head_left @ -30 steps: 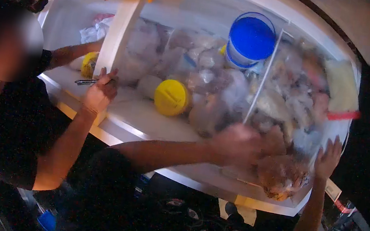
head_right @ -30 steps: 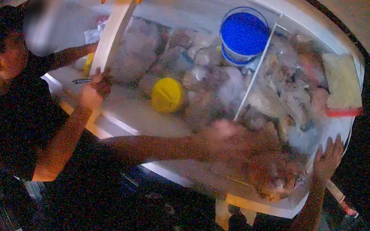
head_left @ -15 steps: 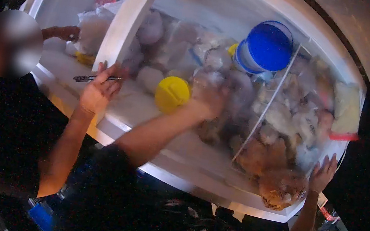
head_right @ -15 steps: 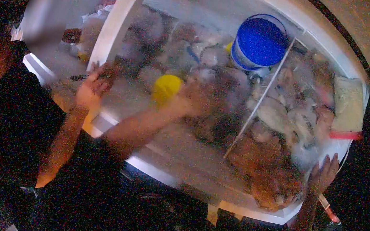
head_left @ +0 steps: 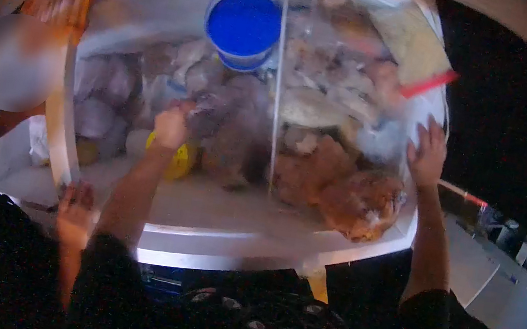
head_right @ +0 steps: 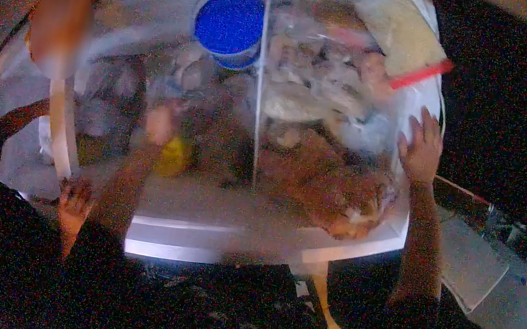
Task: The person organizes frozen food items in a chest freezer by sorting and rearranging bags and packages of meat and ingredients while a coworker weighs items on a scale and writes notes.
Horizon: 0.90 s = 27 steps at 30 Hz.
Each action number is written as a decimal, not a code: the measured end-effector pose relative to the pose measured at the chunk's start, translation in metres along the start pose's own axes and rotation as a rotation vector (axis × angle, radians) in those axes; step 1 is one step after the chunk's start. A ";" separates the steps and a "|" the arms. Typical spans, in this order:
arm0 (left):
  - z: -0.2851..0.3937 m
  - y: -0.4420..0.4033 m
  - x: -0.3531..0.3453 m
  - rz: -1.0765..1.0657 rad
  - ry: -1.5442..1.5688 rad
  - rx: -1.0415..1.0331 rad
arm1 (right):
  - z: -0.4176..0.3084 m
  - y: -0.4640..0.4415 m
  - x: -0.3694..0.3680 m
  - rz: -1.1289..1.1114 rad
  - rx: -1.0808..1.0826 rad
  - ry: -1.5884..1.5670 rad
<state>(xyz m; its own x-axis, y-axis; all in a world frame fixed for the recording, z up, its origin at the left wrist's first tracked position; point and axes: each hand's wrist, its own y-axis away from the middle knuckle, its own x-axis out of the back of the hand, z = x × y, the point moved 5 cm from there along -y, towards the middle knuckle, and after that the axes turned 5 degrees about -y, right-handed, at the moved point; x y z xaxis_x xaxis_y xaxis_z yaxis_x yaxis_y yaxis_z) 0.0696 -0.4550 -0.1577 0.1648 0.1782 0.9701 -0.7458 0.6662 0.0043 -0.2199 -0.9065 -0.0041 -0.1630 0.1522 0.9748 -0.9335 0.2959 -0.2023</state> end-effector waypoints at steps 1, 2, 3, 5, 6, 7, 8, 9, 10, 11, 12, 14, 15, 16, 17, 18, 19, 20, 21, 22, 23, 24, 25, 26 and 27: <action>0.026 0.007 0.041 0.139 -0.005 -0.067 | 0.004 0.007 0.004 -0.015 -0.026 0.000; 0.053 0.011 0.078 0.212 0.040 -0.164 | 0.009 0.013 0.006 -0.028 -0.047 -0.002; 0.096 0.021 0.114 0.292 0.082 -0.260 | 0.023 0.030 0.013 -0.005 -0.044 -0.008; 0.171 0.043 0.172 0.459 0.145 -0.386 | 0.046 0.064 0.024 0.042 -0.029 -0.024; 0.208 0.057 0.196 0.548 0.164 -0.417 | 0.058 0.084 0.026 0.019 -0.060 0.007; 0.146 0.010 0.206 0.624 0.212 -0.419 | 0.012 0.013 0.000 0.003 -0.032 -0.003; 0.156 0.005 0.208 0.673 0.196 -0.426 | 0.015 0.015 -0.004 0.014 -0.021 -0.027; 0.171 -0.003 0.214 0.713 0.232 -0.461 | 0.018 0.018 -0.003 0.032 -0.010 -0.048; 0.184 -0.015 0.219 0.750 0.270 -0.490 | 0.018 0.019 0.001 0.046 -0.006 -0.031; 0.194 -0.034 0.217 0.688 0.332 -0.507 | 0.016 0.021 0.005 0.059 -0.003 -0.015; 0.204 -0.058 0.214 0.623 0.394 -0.522 | 0.012 0.024 0.009 0.070 -0.001 0.001; 0.225 -0.110 0.173 0.576 0.448 -0.611 | 0.018 0.023 0.002 0.096 0.092 -0.067; 0.240 -0.123 0.153 0.420 0.411 -0.513 | 0.014 0.025 0.005 0.081 0.066 -0.017; 0.251 -0.125 0.141 0.441 0.398 -0.509 | 0.013 0.024 0.006 0.078 0.071 -0.034; 0.260 -0.130 0.130 0.296 0.405 -0.388 | 0.015 0.024 0.004 0.056 0.049 -0.020; 0.266 -0.138 0.099 0.341 0.425 -0.361 | 0.017 0.025 0.001 0.046 0.029 -0.035; 0.263 -0.142 0.071 0.384 0.452 -0.343 | 0.012 0.027 0.001 0.069 0.057 0.025; 0.253 -0.136 0.071 0.409 0.581 -0.308 | 0.010 0.027 0.001 0.063 0.069 0.037; 0.249 -0.128 0.077 0.420 0.715 -0.266 | 0.012 0.022 0.001 0.039 0.080 0.048; 0.247 -0.119 0.075 0.440 0.847 -0.232 | 0.014 0.024 -0.002 0.039 0.084 0.030; 0.233 -0.109 0.074 0.562 0.810 -0.182 | 0.015 0.024 -0.002 0.037 0.087 0.018; 0.210 -0.097 0.066 0.685 0.767 -0.137 | 0.016 0.023 -0.003 0.041 0.087 0.007; 0.188 -0.084 0.057 0.807 0.722 -0.093 | 0.016 0.023 -0.002 0.049 0.090 -0.010; 0.161 -0.075 0.045 0.794 0.713 0.081 | 0.016 0.022 -0.002 0.057 0.093 -0.027; 0.134 -0.065 0.030 0.776 0.697 0.251 | 0.015 0.022 -0.002 0.066 0.091 -0.049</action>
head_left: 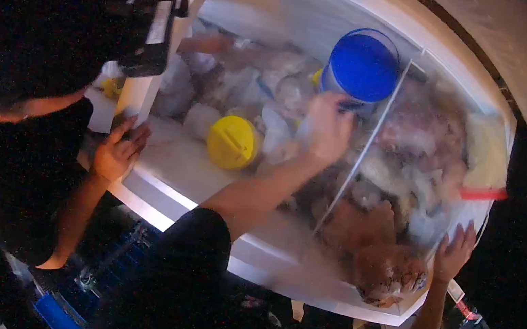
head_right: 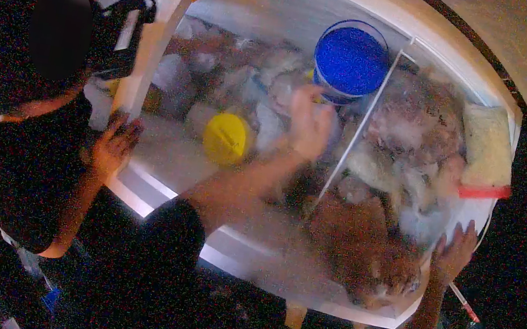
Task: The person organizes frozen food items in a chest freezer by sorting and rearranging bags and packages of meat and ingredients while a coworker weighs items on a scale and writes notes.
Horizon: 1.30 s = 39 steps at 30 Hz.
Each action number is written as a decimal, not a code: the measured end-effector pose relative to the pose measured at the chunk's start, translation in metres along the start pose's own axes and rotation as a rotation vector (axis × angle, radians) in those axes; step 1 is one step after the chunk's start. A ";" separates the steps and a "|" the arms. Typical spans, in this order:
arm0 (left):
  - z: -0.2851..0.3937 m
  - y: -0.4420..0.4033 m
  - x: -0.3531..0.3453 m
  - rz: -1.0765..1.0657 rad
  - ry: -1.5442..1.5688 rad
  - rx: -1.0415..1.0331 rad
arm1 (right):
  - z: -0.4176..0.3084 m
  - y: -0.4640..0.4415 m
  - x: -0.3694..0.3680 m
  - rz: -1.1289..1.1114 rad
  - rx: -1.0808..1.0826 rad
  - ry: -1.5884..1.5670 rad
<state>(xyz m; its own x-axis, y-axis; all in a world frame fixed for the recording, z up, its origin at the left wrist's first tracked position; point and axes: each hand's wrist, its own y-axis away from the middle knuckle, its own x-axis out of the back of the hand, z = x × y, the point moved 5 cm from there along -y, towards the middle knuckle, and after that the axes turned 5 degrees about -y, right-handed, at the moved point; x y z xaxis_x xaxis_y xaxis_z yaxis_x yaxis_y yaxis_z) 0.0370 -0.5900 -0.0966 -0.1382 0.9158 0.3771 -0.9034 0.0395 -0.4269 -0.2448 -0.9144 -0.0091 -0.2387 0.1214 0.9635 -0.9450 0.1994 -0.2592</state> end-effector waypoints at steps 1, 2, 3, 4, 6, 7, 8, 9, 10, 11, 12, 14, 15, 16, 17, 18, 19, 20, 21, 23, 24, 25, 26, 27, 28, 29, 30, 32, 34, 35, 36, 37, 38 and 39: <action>-0.037 0.006 -0.002 -0.024 -0.125 0.042 | 0.002 0.000 -0.002 -0.029 -0.002 0.043; -0.079 0.013 -0.008 -0.051 -0.250 0.081 | 0.001 0.001 -0.002 -0.036 -0.017 0.051; -0.115 0.019 -0.018 -0.130 -0.419 0.039 | -0.001 -0.001 -0.002 -0.043 -0.032 0.063; -0.151 0.028 -0.029 -0.210 -0.586 -0.001 | -0.001 -0.001 -0.002 -0.052 -0.045 0.077; -0.194 0.026 -0.056 -0.337 -0.753 -0.061 | 0.004 -0.001 -0.005 -0.078 -0.034 0.086; -0.209 0.019 -0.070 -0.385 -0.754 -0.079 | 0.004 -0.002 -0.004 -0.083 -0.024 0.082; -0.224 0.015 -0.076 -0.426 -0.766 -0.096 | 0.003 0.000 -0.005 -0.084 -0.008 0.067; -0.239 0.012 -0.082 -0.582 -0.806 0.043 | 0.008 0.002 -0.009 -0.097 -0.015 0.105; -0.246 0.012 -0.089 -0.736 -0.844 0.190 | 0.006 0.004 -0.010 -0.081 0.013 0.090; -0.250 0.015 -0.092 -0.883 -0.878 0.345 | 0.007 0.004 -0.009 -0.062 0.045 0.072; -0.254 0.014 -0.098 -0.827 -0.847 0.321 | 0.006 0.003 -0.009 -0.037 0.078 0.052; -0.258 0.008 -0.099 -0.759 -0.784 0.269 | 0.007 0.004 -0.012 -0.043 0.044 0.089; -0.258 0.001 -0.094 -0.748 -0.752 0.243 | 0.004 0.001 -0.008 -0.051 0.043 0.096; -0.257 -0.003 -0.096 -0.727 -0.742 0.218 | 0.006 0.003 -0.010 -0.047 0.041 0.099; -0.258 -0.004 -0.095 -0.718 -0.744 0.212 | 0.007 0.003 -0.010 -0.017 0.059 0.039; -0.263 -0.004 -0.098 -0.708 -0.758 0.210 | 0.009 0.004 -0.012 -0.025 0.061 0.083; -0.268 -0.004 -0.103 -0.698 -0.783 0.214 | 0.012 0.007 -0.012 -0.031 0.061 0.130; -0.272 -0.004 -0.106 -0.686 -0.799 0.214 | 0.013 0.008 -0.013 -0.040 0.059 0.177; -0.269 -0.004 -0.103 -0.673 -0.801 0.205 | 0.013 0.009 -0.014 -0.028 0.045 0.174; -0.250 -0.004 -0.083 -0.653 -0.768 0.174 | 0.016 0.011 -0.015 -0.012 0.041 0.136; -0.228 -0.007 -0.064 -0.642 -0.738 0.154 | 0.019 0.012 -0.015 -0.001 0.041 0.120; -0.217 -0.009 -0.055 -0.628 -0.698 0.058 | 0.022 0.012 -0.016 0.001 0.047 0.105; -0.203 -0.013 -0.046 -0.609 -0.659 -0.040 | 0.024 0.013 -0.018 0.009 0.054 0.091; -0.198 -0.012 -0.037 -0.629 -0.612 0.017 | 0.026 0.013 -0.020 0.017 0.059 0.080; -0.187 -0.012 -0.028 -0.647 -0.564 0.072 | 0.029 0.014 -0.023 0.024 0.048 0.070; -0.176 0.000 -0.019 -0.714 -0.510 0.146 | 0.027 0.028 -0.016 -0.018 0.019 0.060; -0.165 -0.001 -0.010 -0.704 -0.473 0.172 | 0.023 0.032 -0.012 -0.029 0.005 0.051; -0.138 0.003 0.005 -0.686 -0.396 0.232 | 0.011 0.031 -0.005 0.002 0.042 0.065; -0.087 0.010 0.039 -0.527 -0.247 0.179 | 0.008 0.034 -0.007 -0.023 0.040 0.110; -0.058 0.011 0.056 -0.449 -0.169 0.150 | 0.006 0.033 -0.008 -0.009 0.040 0.064; -0.042 0.010 0.064 -0.434 -0.141 0.174 | 0.004 0.023 -0.024 0.004 0.041 0.007; -0.025 0.009 0.078 -0.414 -0.108 0.189 | 0.000 0.017 -0.039 0.026 0.042 -0.043; 0.004 0.005 0.099 -0.391 -0.074 0.198 | 0.001 0.015 -0.053 0.064 0.107 -0.030; 0.042 -0.006 0.123 -0.287 -0.079 0.103 | -0.005 0.003 -0.051 0.210 0.171 -0.317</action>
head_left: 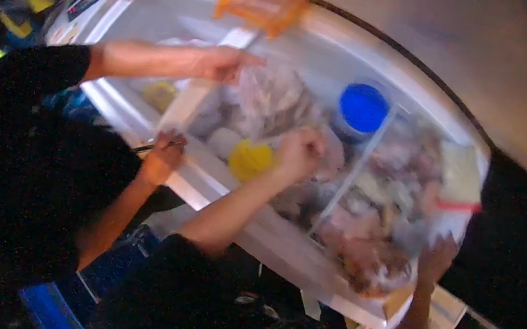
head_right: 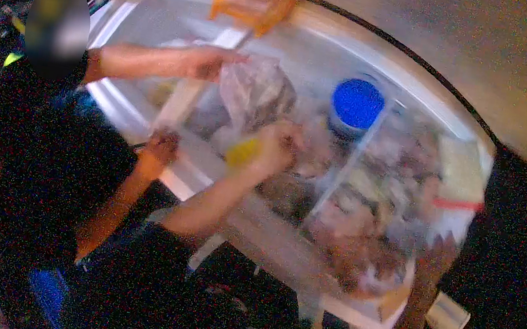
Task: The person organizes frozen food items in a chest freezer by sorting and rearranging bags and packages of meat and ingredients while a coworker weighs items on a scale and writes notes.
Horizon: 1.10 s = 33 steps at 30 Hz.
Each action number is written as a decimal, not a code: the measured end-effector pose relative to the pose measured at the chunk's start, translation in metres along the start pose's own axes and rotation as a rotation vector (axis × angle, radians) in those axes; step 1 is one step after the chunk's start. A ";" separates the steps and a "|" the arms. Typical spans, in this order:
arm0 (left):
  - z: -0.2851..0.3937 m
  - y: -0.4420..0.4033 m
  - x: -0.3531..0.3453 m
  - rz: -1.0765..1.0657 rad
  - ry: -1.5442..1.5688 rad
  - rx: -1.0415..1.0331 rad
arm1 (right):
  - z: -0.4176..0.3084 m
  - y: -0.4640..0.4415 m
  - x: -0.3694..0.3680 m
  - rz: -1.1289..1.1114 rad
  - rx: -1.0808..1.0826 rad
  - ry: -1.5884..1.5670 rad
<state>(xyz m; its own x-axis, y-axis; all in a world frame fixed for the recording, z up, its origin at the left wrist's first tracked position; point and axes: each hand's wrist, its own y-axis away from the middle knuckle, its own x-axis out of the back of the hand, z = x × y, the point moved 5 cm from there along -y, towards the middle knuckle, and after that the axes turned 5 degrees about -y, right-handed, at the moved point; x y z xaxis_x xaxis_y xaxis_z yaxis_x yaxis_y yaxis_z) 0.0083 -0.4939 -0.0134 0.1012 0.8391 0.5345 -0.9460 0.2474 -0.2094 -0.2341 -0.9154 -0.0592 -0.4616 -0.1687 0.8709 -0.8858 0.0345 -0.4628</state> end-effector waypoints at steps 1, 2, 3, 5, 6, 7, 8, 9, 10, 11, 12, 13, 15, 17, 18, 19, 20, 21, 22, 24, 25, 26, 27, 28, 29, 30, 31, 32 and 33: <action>0.038 0.001 0.020 0.093 0.007 -0.087 | -0.004 -0.019 -0.001 -0.147 -0.140 0.102; 0.065 -0.007 0.022 0.035 0.023 -0.101 | -0.010 -0.038 -0.002 -0.311 -0.262 0.220; 0.093 -0.019 0.018 -0.017 0.114 -0.126 | 0.007 -0.033 -0.006 -0.051 0.009 0.145; 0.160 -0.032 -0.021 -0.096 0.285 -0.134 | 0.030 -0.053 0.005 -0.058 -0.073 0.139; 0.179 -0.052 -0.044 -0.134 0.369 -0.143 | 0.043 -0.065 0.000 -0.056 -0.176 0.149; 0.197 -0.074 -0.065 -0.166 0.442 -0.147 | 0.059 -0.080 -0.004 -0.048 -0.271 0.147; 0.219 -0.093 -0.093 -0.217 0.503 -0.143 | 0.082 -0.095 -0.006 0.008 -0.315 0.089; 0.241 -0.114 -0.125 -0.242 0.492 -0.242 | 0.108 -0.112 -0.007 0.064 -0.349 0.026; 0.265 -0.139 -0.158 -0.255 0.478 -0.340 | 0.139 -0.124 -0.006 0.121 -0.372 -0.042; 0.264 -0.016 -0.067 -0.103 0.370 -0.315 | 0.038 -0.073 0.013 0.043 -0.356 -0.264; 0.236 0.026 -0.017 -0.141 0.364 -0.411 | -0.038 -0.044 0.010 0.125 -0.478 -0.351; 0.208 0.028 -0.009 -0.159 0.334 -0.405 | -0.042 -0.043 -0.004 0.148 -0.563 -0.562; 0.222 0.020 -0.076 -0.290 0.428 -0.320 | -0.007 -0.040 -0.029 0.268 -0.719 -1.069; 0.243 0.002 -0.142 -0.250 0.371 -0.209 | 0.042 -0.055 -0.036 0.340 -0.843 -1.380; 0.257 0.000 -0.169 -0.228 0.350 -0.162 | 0.055 -0.063 -0.011 0.338 -0.889 -1.384; 0.254 -0.001 -0.173 -0.199 0.354 -0.155 | 0.049 -0.063 -0.002 0.355 -0.934 -1.380; 0.249 -0.002 -0.176 -0.175 0.359 -0.148 | 0.040 -0.069 0.013 0.094 -0.508 -0.527; 0.250 -0.002 -0.176 -0.149 0.371 -0.150 | 0.038 -0.071 0.019 0.101 -0.509 -0.488; 0.250 0.001 -0.179 -0.206 0.327 -0.176 | 0.037 -0.073 0.024 0.103 -0.511 -0.446; 0.251 0.010 -0.185 -0.320 0.238 -0.223 | 0.038 -0.075 0.028 0.120 -0.530 -0.451; 0.252 0.014 -0.185 -0.336 0.247 -0.273 | 0.039 -0.074 0.025 0.136 -0.545 -0.500; 0.253 0.018 -0.184 -0.350 0.253 -0.323 | 0.039 -0.073 0.023 0.152 -0.559 -0.551; 0.252 0.022 -0.184 -0.363 0.259 -0.374 | 0.039 -0.072 0.022 0.169 -0.564 -0.578; 0.251 0.029 -0.186 -0.371 0.257 -0.401 | 0.040 -0.071 0.020 0.183 -0.569 -0.608; 0.251 0.039 -0.187 -0.375 0.254 -0.426 | 0.041 -0.071 0.017 0.195 -0.571 -0.640; 0.250 0.047 -0.187 -0.379 0.250 -0.449 | 0.041 -0.071 0.014 0.206 -0.565 -0.636; 0.251 0.050 -0.177 -0.350 0.229 -0.428 | 0.043 -0.071 0.012 0.219 -0.559 -0.632; 0.248 0.052 -0.162 -0.324 0.211 -0.414 | 0.045 -0.071 0.011 0.239 -0.556 -0.623; 0.244 0.051 -0.147 -0.296 0.193 -0.399 | 0.048 -0.071 0.010 0.228 -0.570 -0.613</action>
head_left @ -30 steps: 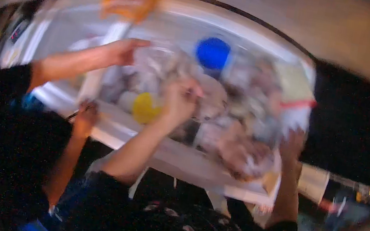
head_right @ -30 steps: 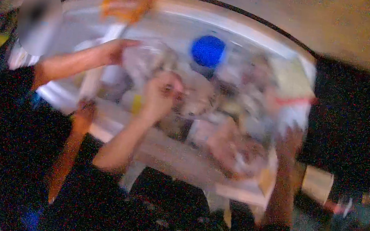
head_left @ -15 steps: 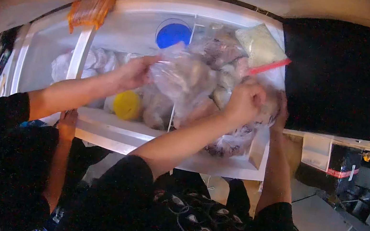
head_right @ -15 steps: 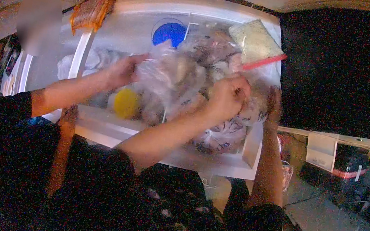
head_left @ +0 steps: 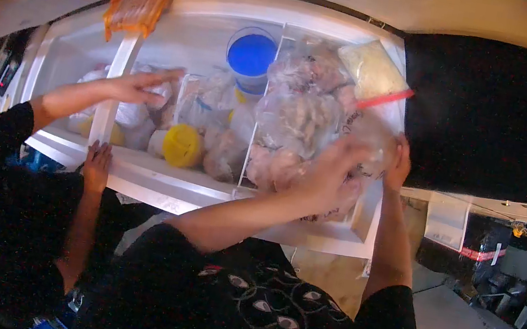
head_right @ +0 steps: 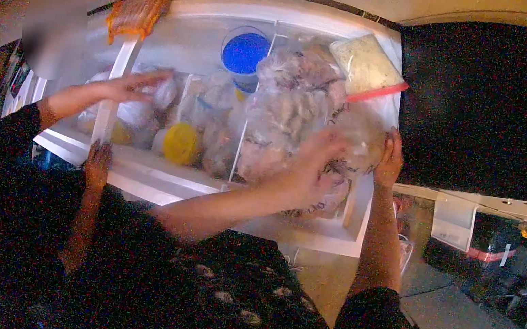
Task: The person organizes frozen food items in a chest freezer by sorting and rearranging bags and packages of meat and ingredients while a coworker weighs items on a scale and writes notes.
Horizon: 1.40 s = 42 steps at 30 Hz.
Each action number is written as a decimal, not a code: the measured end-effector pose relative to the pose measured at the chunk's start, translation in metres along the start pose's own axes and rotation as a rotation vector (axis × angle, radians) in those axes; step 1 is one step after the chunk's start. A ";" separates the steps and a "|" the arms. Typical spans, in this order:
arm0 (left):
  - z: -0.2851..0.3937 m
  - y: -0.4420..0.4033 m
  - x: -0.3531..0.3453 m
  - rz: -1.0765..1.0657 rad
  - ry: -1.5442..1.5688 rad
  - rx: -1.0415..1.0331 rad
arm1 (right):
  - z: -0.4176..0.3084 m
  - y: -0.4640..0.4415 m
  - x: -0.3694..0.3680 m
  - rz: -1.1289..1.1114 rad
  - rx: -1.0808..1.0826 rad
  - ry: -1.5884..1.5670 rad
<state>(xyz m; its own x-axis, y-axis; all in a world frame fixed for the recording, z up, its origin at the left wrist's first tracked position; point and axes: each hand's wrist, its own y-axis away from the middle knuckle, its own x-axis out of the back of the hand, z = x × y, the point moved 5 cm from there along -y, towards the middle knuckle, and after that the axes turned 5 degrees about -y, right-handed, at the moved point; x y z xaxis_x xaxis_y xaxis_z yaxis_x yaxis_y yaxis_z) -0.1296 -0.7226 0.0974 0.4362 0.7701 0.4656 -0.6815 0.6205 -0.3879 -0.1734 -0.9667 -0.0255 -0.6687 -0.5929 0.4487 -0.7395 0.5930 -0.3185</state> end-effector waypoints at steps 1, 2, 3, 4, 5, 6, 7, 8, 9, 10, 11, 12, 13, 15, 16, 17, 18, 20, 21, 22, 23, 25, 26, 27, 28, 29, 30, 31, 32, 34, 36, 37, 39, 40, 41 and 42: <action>-0.020 0.008 0.014 0.097 0.003 0.161 | 0.003 -0.001 -0.001 -0.003 -0.017 0.012; -0.048 0.024 0.026 0.191 0.008 0.319 | 0.004 -0.001 -0.001 -0.002 -0.035 0.026; -0.082 0.034 0.042 0.336 -0.098 0.382 | 0.003 -0.001 -0.001 -0.001 -0.018 0.025; -0.123 0.042 0.057 0.478 -0.204 0.443 | 0.002 0.000 -0.001 0.001 -0.003 0.025; -0.169 0.052 0.067 0.507 -0.377 0.497 | 0.001 0.002 -0.001 0.004 0.009 0.024; -0.201 0.056 0.078 0.535 -0.551 0.549 | 0.002 0.003 -0.002 0.005 -0.003 0.017; -0.217 0.051 0.085 0.488 -0.280 0.709 | 0.005 0.002 -0.004 0.004 -0.011 0.009; -0.229 0.048 0.086 0.434 -0.003 0.857 | 0.008 -0.001 -0.005 0.003 -0.017 0.002; -0.239 0.044 0.084 0.371 0.279 0.994 | 0.013 -0.002 -0.008 0.002 -0.026 -0.016; -0.253 0.040 0.080 0.230 0.301 1.064 | 0.021 -0.004 -0.011 0.002 -0.033 -0.033; -0.264 0.037 0.076 0.086 0.322 1.131 | 0.029 -0.005 -0.014 0.002 -0.040 -0.050; -0.260 0.035 0.071 -0.060 0.341 1.192 | 0.035 -0.005 -0.015 0.003 -0.046 -0.068; -0.242 0.041 0.071 -0.016 0.392 1.149 | 0.034 0.004 -0.008 0.007 -0.045 -0.086; -0.214 0.034 0.071 0.042 0.485 1.070 | 0.032 0.007 -0.002 -0.005 -0.077 -0.045; -0.194 0.029 0.074 0.100 0.629 1.005 | 0.014 0.007 -0.001 -0.023 -0.099 0.010; -0.173 0.026 0.078 0.153 0.771 0.934 | 0.004 0.008 0.001 -0.037 -0.122 0.063; -0.160 0.022 0.082 0.207 0.910 0.859 | 0.007 0.008 0.002 -0.020 -0.110 0.056; -0.167 0.021 0.099 0.158 0.957 0.764 | 0.015 0.006 -0.003 0.007 -0.076 0.034; -0.169 0.022 0.109 0.140 0.973 0.720 | 0.015 0.007 -0.003 0.022 -0.030 0.036; -0.157 0.021 0.121 0.173 1.040 0.685 | 0.018 0.009 -0.003 0.032 0.017 0.032; -0.144 0.021 0.137 0.213 1.103 0.647 | 0.020 0.009 -0.004 0.037 0.068 0.024; -0.111 0.020 0.170 0.271 1.172 0.584 | 0.036 0.006 -0.010 0.013 -0.027 0.050; -0.094 0.021 0.183 0.283 1.184 0.563 | 0.025 0.006 -0.006 0.021 0.003 -0.008; -0.083 0.023 0.193 0.291 1.201 0.542 | 0.025 0.006 -0.008 0.010 0.017 0.026; -0.076 0.026 0.204 0.312 1.205 0.501 | 0.027 0.004 -0.004 0.002 0.031 0.069; -0.071 0.030 0.214 0.329 1.215 0.461 | 0.029 0.003 -0.003 -0.004 0.043 0.117; -0.064 0.033 0.222 0.343 1.228 0.420 | 0.027 0.004 -0.003 -0.005 0.019 0.109; -0.057 0.038 0.229 0.355 1.218 0.427 | 0.024 0.003 -0.003 -0.004 -0.005 0.103; -0.050 0.042 0.237 0.369 1.210 0.431 | 0.020 0.000 -0.004 -0.004 -0.026 0.096; -0.043 0.052 0.251 0.396 1.198 0.430 | 0.047 -0.009 -0.011 -0.076 -0.126 -0.170; -0.041 0.062 0.264 0.427 1.194 0.420 | 0.029 -0.021 -0.006 -0.039 -0.148 -0.254; -0.034 0.063 0.267 0.399 1.205 0.391 | -0.025 -0.023 0.011 0.045 -0.120 -0.210; -0.017 0.067 0.269 0.343 1.221 0.348 | -0.109 -0.016 0.004 0.098 0.010 -0.476; -0.014 0.069 0.266 0.307 1.253 0.354 | -0.160 -0.004 -0.012 -0.056 -0.036 -0.581; -0.013 0.069 0.262 0.265 1.288 0.361 | -0.210 0.014 -0.031 -0.206 -0.083 -0.681; -0.011 0.067 0.257 0.220 1.325 0.369 | -0.227 0.033 -0.066 -0.379 -0.257 -1.041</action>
<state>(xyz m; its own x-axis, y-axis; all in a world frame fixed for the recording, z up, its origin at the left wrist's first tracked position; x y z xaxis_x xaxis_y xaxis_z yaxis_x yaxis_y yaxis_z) -0.0564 -0.4814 0.1821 0.3852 0.5397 -0.7485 -0.8314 0.5550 -0.0277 -0.1362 -0.7840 0.1236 -0.2330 -0.8513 -0.4701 -0.9503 0.3019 -0.0756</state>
